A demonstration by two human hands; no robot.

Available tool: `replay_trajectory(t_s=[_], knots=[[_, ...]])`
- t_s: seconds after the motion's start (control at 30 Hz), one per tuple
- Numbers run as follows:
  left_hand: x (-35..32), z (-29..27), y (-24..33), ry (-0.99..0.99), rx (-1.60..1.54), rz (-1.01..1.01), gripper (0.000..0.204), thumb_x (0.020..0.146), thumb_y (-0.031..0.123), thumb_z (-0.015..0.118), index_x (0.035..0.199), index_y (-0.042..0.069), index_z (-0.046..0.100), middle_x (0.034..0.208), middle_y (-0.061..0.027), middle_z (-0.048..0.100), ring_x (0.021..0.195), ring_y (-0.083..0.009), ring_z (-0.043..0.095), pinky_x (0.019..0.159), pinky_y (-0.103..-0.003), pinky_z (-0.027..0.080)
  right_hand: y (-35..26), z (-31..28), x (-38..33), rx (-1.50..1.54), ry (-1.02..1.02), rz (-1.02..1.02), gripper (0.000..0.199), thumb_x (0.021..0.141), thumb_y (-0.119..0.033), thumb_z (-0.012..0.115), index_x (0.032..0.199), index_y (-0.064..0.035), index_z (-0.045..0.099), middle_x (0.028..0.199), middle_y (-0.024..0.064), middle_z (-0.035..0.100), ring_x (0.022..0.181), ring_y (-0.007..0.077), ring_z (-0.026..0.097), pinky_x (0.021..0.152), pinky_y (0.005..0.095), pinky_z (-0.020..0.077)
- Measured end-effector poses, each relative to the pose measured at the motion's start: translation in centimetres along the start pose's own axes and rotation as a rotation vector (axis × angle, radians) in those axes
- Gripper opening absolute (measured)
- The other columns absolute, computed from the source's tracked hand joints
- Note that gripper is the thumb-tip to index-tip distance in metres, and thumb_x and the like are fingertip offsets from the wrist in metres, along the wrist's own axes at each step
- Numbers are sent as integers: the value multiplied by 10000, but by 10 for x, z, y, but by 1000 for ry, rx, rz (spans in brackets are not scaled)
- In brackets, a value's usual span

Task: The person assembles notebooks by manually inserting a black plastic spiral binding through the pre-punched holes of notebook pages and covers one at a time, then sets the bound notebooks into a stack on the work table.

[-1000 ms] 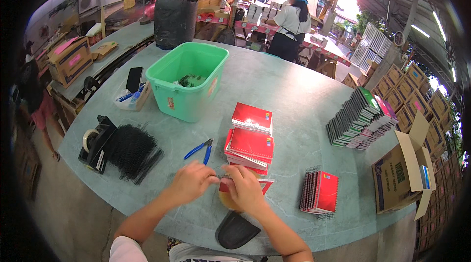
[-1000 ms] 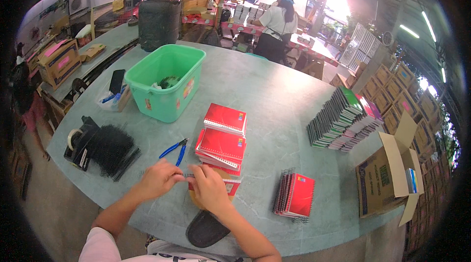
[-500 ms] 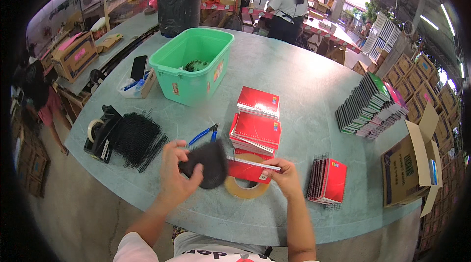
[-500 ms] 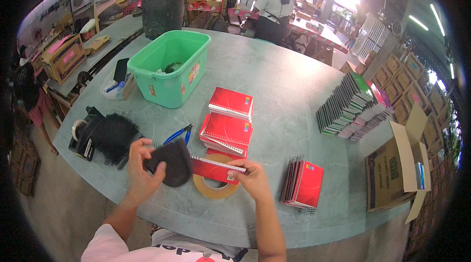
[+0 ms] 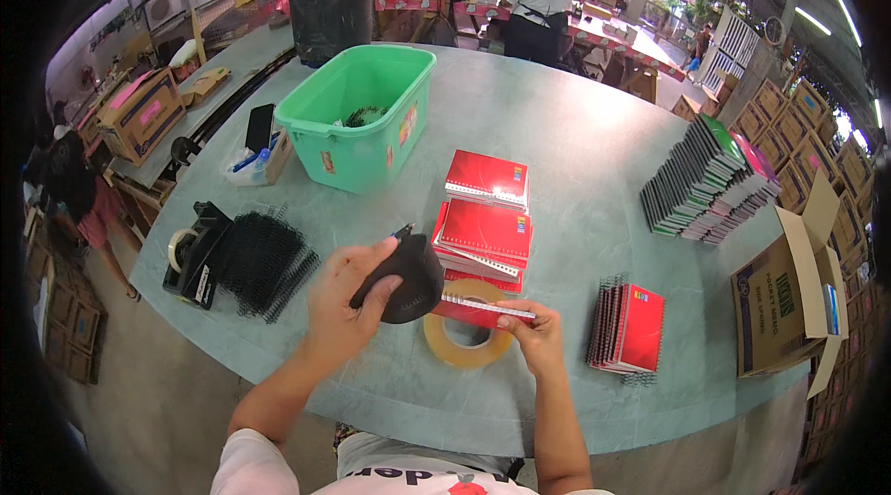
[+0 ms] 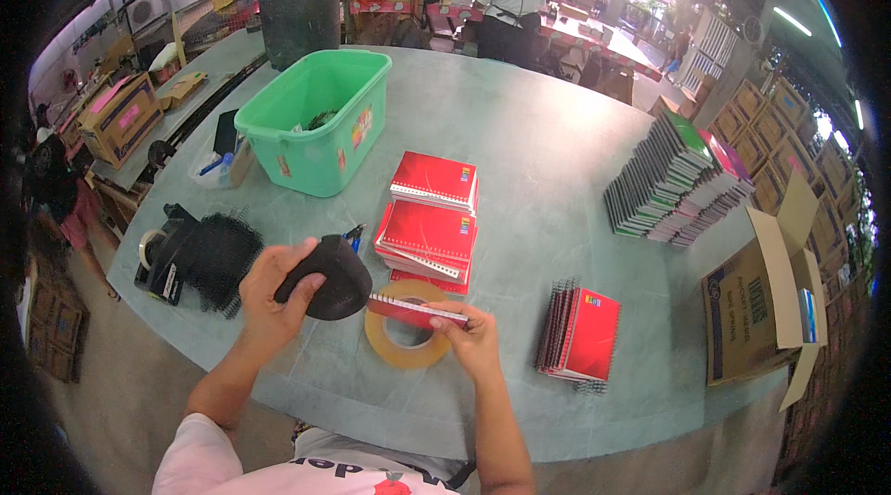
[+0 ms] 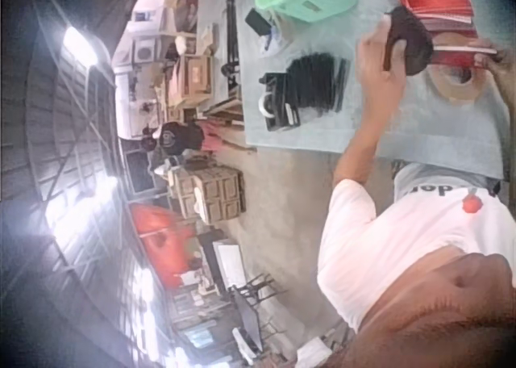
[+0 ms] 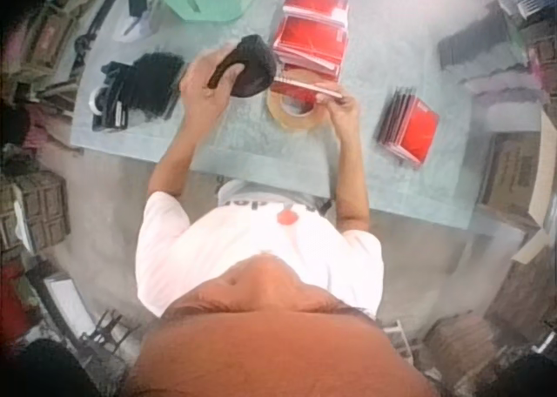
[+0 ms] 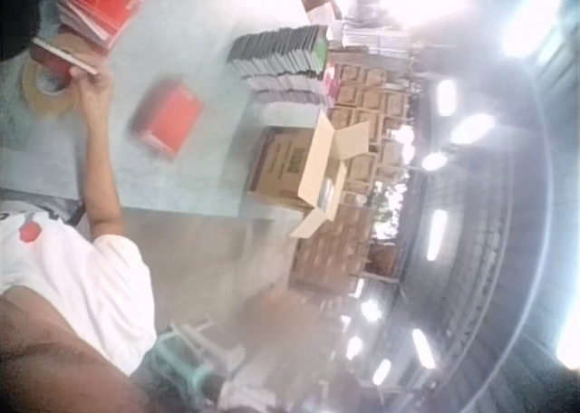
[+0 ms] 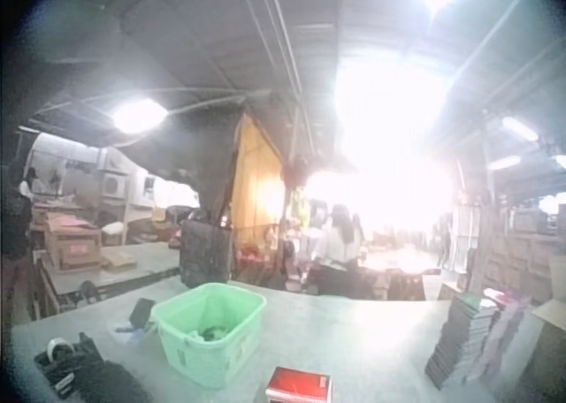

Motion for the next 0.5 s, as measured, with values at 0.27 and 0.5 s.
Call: replay_trajectory(t_s=[0.27,0.5], knots=[[-1,27,12,-185,-67,-9,450,753,34,689,1184,143,617,935,-120,608,765,-250,615,678,-315,504,6,-2,-1,0,26,15,180,815,28,640,995,23,652,984,96,688,836,114,622,753,240,499],[-27,54,19,-468,-270,-246,223,799,115,672,958,29,541,848,-129,605,768,-317,619,675,-386,510,-10,-3,-1,-205,1,-144,218,774,59,649,983,-6,646,990,93,672,867,157,632,732,267,534]])
Point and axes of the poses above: each hand's wrist, its own x-axis towards the middle knuckle, its own z-axis out of the palm, y = z × x, the point moved 7 cm from there along x, towards the middle knuckle
